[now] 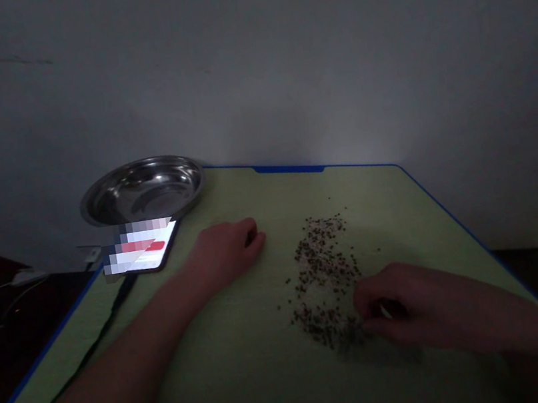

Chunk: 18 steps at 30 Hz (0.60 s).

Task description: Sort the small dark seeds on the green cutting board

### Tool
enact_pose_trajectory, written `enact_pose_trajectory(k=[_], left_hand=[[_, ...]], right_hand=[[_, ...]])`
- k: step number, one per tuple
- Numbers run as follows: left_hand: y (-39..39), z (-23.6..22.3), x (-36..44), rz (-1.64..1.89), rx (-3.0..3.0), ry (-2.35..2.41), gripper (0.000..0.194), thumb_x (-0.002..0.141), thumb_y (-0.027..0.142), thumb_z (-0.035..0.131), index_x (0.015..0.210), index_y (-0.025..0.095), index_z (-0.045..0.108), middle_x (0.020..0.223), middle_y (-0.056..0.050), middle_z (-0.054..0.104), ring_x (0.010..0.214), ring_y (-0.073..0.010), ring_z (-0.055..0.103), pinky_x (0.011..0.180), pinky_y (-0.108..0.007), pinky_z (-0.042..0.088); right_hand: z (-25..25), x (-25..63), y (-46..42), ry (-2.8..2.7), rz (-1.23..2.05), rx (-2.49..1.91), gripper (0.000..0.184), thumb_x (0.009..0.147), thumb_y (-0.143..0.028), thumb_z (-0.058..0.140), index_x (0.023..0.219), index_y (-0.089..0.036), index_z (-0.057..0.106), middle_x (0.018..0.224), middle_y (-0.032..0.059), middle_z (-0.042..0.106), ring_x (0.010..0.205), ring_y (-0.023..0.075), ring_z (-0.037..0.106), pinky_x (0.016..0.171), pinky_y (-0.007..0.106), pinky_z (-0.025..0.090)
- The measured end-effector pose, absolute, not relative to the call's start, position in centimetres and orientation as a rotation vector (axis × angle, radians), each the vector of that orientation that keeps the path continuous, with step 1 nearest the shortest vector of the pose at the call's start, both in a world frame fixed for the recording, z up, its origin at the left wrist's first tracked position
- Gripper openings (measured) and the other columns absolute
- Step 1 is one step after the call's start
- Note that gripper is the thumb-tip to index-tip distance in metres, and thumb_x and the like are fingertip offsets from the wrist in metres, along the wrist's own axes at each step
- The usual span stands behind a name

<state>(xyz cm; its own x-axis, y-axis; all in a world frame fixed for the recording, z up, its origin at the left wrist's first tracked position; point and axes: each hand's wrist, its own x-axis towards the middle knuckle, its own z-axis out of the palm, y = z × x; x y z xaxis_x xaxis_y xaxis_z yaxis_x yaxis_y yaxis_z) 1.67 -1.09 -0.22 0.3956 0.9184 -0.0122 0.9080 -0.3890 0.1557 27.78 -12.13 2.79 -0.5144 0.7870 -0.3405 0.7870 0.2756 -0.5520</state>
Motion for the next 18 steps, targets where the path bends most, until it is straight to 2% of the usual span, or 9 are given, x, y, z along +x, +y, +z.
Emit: enact_pose_trajectory(k=[5,8,12,18], left_hand=[[-1.1,-0.3,1.6,0.109,2.515,1.644,0.038,0.088,0.049,0.035,0.082,0.021,0.06,0.069,-0.004,0.062,0.059,-0.0159,0.052,0.055,-0.029,0.029],[-1.0,-0.4,1.6,0.117,2.53,1.628,0.039,0.088,0.048,0.034,0.081,0.021,0.06,0.07,-0.004,0.062,0.06,-0.0166,0.052,0.056,-0.03,0.029],[-1.0,-0.5,1.6,0.114,2.52,1.628,0.039,0.088,0.049,0.035,0.083,0.021,0.061,0.071,-0.004,0.063,0.062,-0.0168,0.053,0.057,-0.03,0.031],[-1.0,-0.5,1.6,0.101,2.536,1.633,0.038,0.088,0.049,0.035,0.082,0.021,0.061,0.07,-0.004,0.062,0.061,-0.0168,0.053,0.055,-0.03,0.031]], right_hand=[[2.7,28.6,-11.1,-2.427,0.951,-1.62,0.013,0.085,-0.02,0.053,0.072,-0.022,0.056,0.063,-0.0047,0.056,0.056,0.0106,0.05,0.052,0.023,0.034],[2.7,29.6,-10.6,-2.322,0.919,-1.641,0.015,0.088,-0.026,0.052,0.074,-0.022,0.058,0.065,-0.0033,0.056,0.058,0.0117,0.049,0.052,0.024,0.036],[2.8,29.8,-10.8,-2.29,0.986,-1.599,0.018,0.089,-0.032,0.051,0.076,-0.023,0.059,0.067,-0.002,0.056,0.06,0.0131,0.05,0.054,0.025,0.037],[2.8,28.7,-11.4,-2.381,1.117,-1.572,0.015,0.088,-0.028,0.054,0.075,-0.023,0.06,0.066,-0.0028,0.057,0.06,0.013,0.052,0.053,0.024,0.038]])
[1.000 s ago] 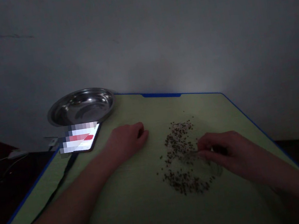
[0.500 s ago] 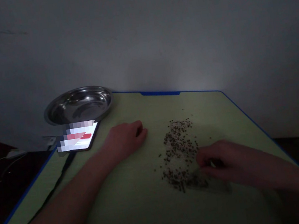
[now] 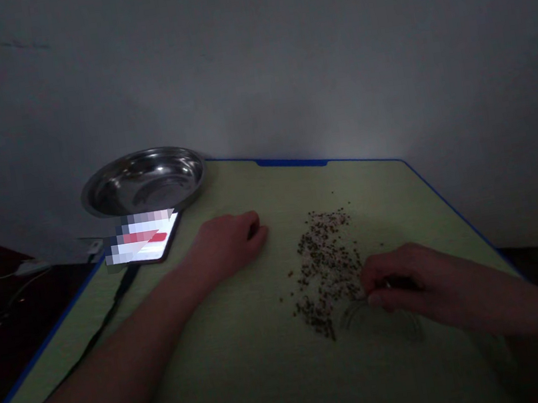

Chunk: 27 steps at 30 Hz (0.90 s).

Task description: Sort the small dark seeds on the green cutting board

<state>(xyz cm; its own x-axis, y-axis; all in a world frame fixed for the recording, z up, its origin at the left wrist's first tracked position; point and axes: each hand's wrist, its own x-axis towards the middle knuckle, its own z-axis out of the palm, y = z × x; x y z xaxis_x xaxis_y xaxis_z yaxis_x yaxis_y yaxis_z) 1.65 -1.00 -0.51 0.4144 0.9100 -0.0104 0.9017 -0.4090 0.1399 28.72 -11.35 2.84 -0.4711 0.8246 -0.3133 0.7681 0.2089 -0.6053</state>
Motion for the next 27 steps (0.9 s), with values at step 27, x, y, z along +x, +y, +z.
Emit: enact_pose_trajectory(k=[27], left_hand=[[-1.1,-0.5,1.7,0.102,2.566,1.626,0.038,0.088,0.048,0.034,0.083,0.021,0.061,0.071,-0.004,0.063,0.06,-0.0166,0.051,0.055,-0.029,0.028]], right_hand=[[3.1,28.5,-11.9,-2.555,1.212,-1.533,0.01,0.087,-0.026,0.057,0.08,-0.022,0.063,0.071,-0.0035,0.062,0.063,0.0116,0.055,0.055,0.023,0.037]])
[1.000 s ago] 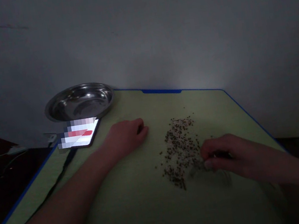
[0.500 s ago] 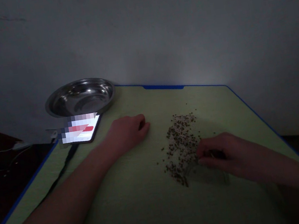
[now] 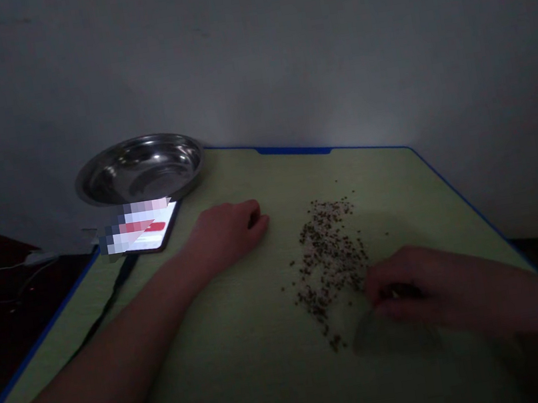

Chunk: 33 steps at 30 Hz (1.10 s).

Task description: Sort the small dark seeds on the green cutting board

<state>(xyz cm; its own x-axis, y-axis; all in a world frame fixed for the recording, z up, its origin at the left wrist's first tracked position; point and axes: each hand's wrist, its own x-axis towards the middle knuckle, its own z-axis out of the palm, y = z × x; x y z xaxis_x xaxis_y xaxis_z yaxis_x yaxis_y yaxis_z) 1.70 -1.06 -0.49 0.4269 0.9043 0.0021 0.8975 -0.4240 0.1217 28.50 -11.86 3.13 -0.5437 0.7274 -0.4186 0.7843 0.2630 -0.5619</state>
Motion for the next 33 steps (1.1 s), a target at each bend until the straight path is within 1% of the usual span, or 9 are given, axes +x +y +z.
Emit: enact_pose_trajectory(k=[6,9,15,21,26,33], left_hand=[[-1.1,-0.4,1.9,0.084,2.557,1.638,0.039,0.087,0.048,0.034,0.084,0.022,0.062,0.074,-0.005,0.064,0.062,-0.0189,0.053,0.056,-0.03,0.029],[-1.1,-0.4,1.9,0.092,2.554,1.637,0.039,0.087,0.048,0.034,0.084,0.021,0.062,0.074,-0.005,0.064,0.061,-0.0186,0.053,0.056,-0.03,0.029],[-1.1,-0.4,1.7,0.103,2.545,1.62,0.039,0.087,0.048,0.035,0.085,0.021,0.063,0.073,-0.005,0.063,0.061,-0.0181,0.052,0.057,-0.031,0.03],[-1.2,-0.4,1.8,0.101,2.552,1.63,0.039,0.087,0.048,0.035,0.083,0.021,0.063,0.072,-0.005,0.063,0.06,-0.0177,0.052,0.057,-0.03,0.03],[-1.2,-0.4,1.9,0.085,2.582,1.636,0.038,0.087,0.047,0.035,0.085,0.021,0.064,0.074,-0.005,0.065,0.062,-0.0186,0.054,0.057,-0.03,0.031],[-1.2,-0.4,1.8,0.095,2.586,1.632,0.039,0.088,0.047,0.034,0.085,0.021,0.064,0.073,-0.005,0.065,0.061,-0.0185,0.054,0.057,-0.031,0.031]], right_hand=[[2.8,29.0,-11.2,2.453,-1.193,1.543,0.014,0.088,-0.029,0.055,0.078,-0.022,0.062,0.067,-0.004,0.059,0.061,0.0108,0.052,0.054,0.023,0.037],[2.7,28.6,-11.4,2.445,-1.21,1.511,0.013,0.088,-0.03,0.057,0.08,-0.022,0.063,0.068,-0.0044,0.059,0.06,0.0105,0.052,0.053,0.022,0.036],[2.7,28.1,-11.4,2.448,-1.17,1.54,0.012,0.088,-0.026,0.055,0.079,-0.021,0.061,0.068,-0.0042,0.059,0.061,0.0108,0.052,0.054,0.023,0.036],[2.7,28.0,-11.3,2.466,-1.213,1.541,0.014,0.088,-0.028,0.055,0.078,-0.021,0.061,0.066,-0.0039,0.058,0.059,0.0107,0.051,0.053,0.022,0.036],[2.4,27.3,-11.4,2.451,-1.204,1.538,0.011,0.087,-0.026,0.056,0.079,-0.021,0.061,0.067,-0.0039,0.06,0.06,0.0107,0.052,0.053,0.022,0.037],[2.6,27.2,-11.7,2.458,-1.176,1.528,0.012,0.088,-0.029,0.055,0.08,-0.023,0.063,0.07,-0.0041,0.062,0.061,0.0112,0.054,0.054,0.023,0.037]])
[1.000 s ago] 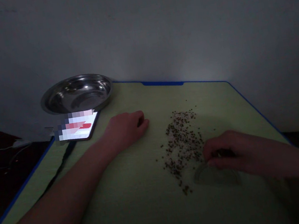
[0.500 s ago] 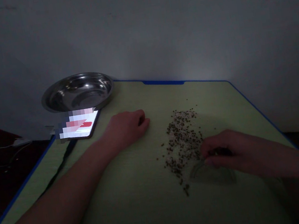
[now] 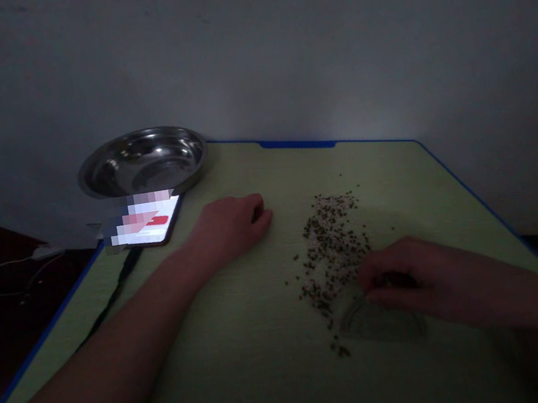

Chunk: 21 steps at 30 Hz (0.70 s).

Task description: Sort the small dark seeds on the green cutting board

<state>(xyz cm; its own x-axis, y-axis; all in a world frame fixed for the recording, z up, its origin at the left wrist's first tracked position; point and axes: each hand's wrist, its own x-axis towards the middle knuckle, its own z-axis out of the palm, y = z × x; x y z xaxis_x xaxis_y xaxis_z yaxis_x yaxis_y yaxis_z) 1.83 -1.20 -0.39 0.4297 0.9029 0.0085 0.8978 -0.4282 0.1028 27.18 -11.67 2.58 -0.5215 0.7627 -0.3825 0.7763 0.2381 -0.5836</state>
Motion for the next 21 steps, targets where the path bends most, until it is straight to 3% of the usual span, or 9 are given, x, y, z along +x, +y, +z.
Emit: enact_pose_trajectory(k=[21], left_hand=[[-1.11,-0.67,1.58,0.103,2.615,1.618,0.039,0.088,0.048,0.035,0.085,0.021,0.063,0.073,-0.005,0.065,0.061,-0.0181,0.055,0.055,-0.03,0.03]], right_hand=[[2.53,26.3,-11.97,2.444,-1.183,1.523,0.01,0.086,-0.027,0.058,0.079,-0.022,0.063,0.069,-0.0037,0.063,0.06,0.0113,0.055,0.053,0.023,0.035]])
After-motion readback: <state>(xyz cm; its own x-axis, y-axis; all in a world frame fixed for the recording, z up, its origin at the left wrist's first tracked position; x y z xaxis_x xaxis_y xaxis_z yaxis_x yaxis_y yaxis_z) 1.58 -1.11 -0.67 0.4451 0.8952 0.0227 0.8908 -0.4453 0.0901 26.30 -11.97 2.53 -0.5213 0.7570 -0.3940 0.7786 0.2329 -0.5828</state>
